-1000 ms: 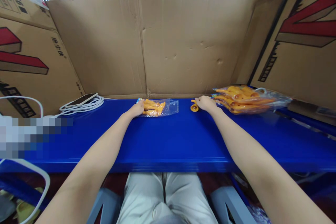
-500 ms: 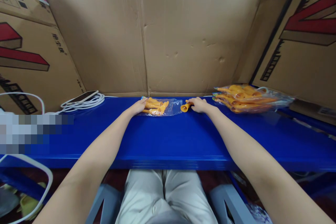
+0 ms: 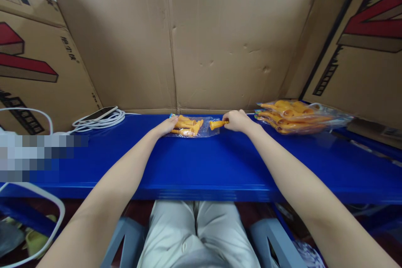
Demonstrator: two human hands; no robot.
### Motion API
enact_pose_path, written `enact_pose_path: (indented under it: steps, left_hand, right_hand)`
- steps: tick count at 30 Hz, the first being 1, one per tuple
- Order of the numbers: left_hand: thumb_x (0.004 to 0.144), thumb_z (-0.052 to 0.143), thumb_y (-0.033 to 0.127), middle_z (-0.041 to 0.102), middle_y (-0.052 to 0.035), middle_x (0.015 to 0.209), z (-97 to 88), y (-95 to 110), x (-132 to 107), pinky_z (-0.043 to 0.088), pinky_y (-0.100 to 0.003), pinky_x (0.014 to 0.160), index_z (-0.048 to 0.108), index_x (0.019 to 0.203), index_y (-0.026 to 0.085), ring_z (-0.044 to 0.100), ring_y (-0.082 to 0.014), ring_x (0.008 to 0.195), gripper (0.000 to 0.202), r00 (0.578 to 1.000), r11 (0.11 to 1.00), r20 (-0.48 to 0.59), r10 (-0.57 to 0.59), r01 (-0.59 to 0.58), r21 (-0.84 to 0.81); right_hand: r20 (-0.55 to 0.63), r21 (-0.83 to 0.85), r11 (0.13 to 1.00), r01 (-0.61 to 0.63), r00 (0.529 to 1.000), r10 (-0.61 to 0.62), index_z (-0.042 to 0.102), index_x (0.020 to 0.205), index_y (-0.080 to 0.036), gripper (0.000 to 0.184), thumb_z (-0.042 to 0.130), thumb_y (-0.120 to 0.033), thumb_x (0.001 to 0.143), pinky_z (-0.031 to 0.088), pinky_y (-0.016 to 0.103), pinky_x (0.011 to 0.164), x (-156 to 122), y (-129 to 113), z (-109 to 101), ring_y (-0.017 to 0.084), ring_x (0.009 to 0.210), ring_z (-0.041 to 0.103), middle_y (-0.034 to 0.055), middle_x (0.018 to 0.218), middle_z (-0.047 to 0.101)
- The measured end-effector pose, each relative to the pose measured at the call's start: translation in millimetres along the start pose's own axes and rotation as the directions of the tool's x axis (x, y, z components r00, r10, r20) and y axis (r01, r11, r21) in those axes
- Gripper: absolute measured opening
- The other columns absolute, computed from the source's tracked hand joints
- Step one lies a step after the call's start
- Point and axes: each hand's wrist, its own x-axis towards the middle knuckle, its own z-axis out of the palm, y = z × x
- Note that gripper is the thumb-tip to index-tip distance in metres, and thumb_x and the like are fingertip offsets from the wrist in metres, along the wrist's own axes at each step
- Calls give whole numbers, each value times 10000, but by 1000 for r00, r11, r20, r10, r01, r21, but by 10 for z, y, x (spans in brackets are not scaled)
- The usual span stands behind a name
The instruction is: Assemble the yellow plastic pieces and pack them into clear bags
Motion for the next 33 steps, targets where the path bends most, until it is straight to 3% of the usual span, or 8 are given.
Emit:
enact_pose_path:
  steps: [5, 7, 11, 16, 21, 27, 33]
  left_hand:
    - [864, 431, 425, 592, -55, 1252, 31, 47, -44, 274, -359, 1088, 610, 1182, 186, 400, -250, 1289, 436, 1000, 1000, 18, -8, 9, -30]
    - [866, 431, 446, 608, -58, 1228, 43, 64, -64, 306, -361, 1069, 619, 1168, 182, 440, -256, 1258, 443, 999, 997, 39, -16, 19, -70]
    - [884, 397, 481, 609, -73, 1223, 70, 82, -82, 362, -346, 1031, 615, 1161, 165, 514, -245, 1185, 474, 995, 986, 92, -38, 52, -160]
    - [894, 406, 487, 599, -89, 1237, 101, 109, -87, 375, -352, 1018, 597, 1181, 147, 519, -246, 1181, 484, 987, 972, 156, -35, 70, -225]
    - [910, 404, 443, 565, -104, 1277, 97, 179, -123, 400, -325, 997, 566, 1211, 127, 533, -233, 1168, 465, 975, 949, 197, -100, 154, -276]
    - [884, 448, 467, 598, -88, 1243, 122, 221, -140, 408, -328, 987, 589, 1184, 144, 536, -254, 1158, 463, 972, 936, 198, -124, 181, -302]
    - [864, 401, 571, 645, -78, 1171, 166, 201, -153, 414, -334, 967, 605, 1159, 167, 561, -249, 1118, 540, 958, 928, 286, 22, 88, -363]
  right_hand:
    - [-48, 166, 979, 120, 992, -113, 738, 918, -212, 291, 573, -135, 692, 425, 285, 763, 18, -124, 33, 222, 900, 630, 51, 939, 714]
    - [-47, 325, 937, 127, 992, -118, 744, 915, -201, 287, 596, -135, 678, 447, 249, 658, 33, -100, 54, 178, 718, 643, 33, 841, 719]
    - [10, 594, 800, 89, 993, -117, 747, 911, -167, 252, 630, -173, 689, 409, 214, 471, 39, -44, 70, 92, 408, 522, -5, 606, 668]
    - [30, 646, 758, 93, 989, -146, 757, 863, -166, 206, 671, -196, 678, 398, 194, 486, 61, -87, 149, 83, 438, 521, -22, 560, 653]
    - [-37, 716, 683, 147, 984, -173, 758, 860, -164, 217, 701, -232, 662, 416, 192, 542, 114, -65, 222, 90, 544, 566, 4, 728, 711]
    - [8, 784, 610, 113, 981, -192, 754, 866, -130, 251, 691, -286, 680, 382, 193, 433, 133, -82, 259, 68, 401, 489, 1, 554, 635]
    - [-5, 882, 468, 65, 992, -129, 753, 815, -120, 229, 715, -274, 651, 390, 189, 407, 167, -257, 413, 41, 399, 449, 21, 670, 662]
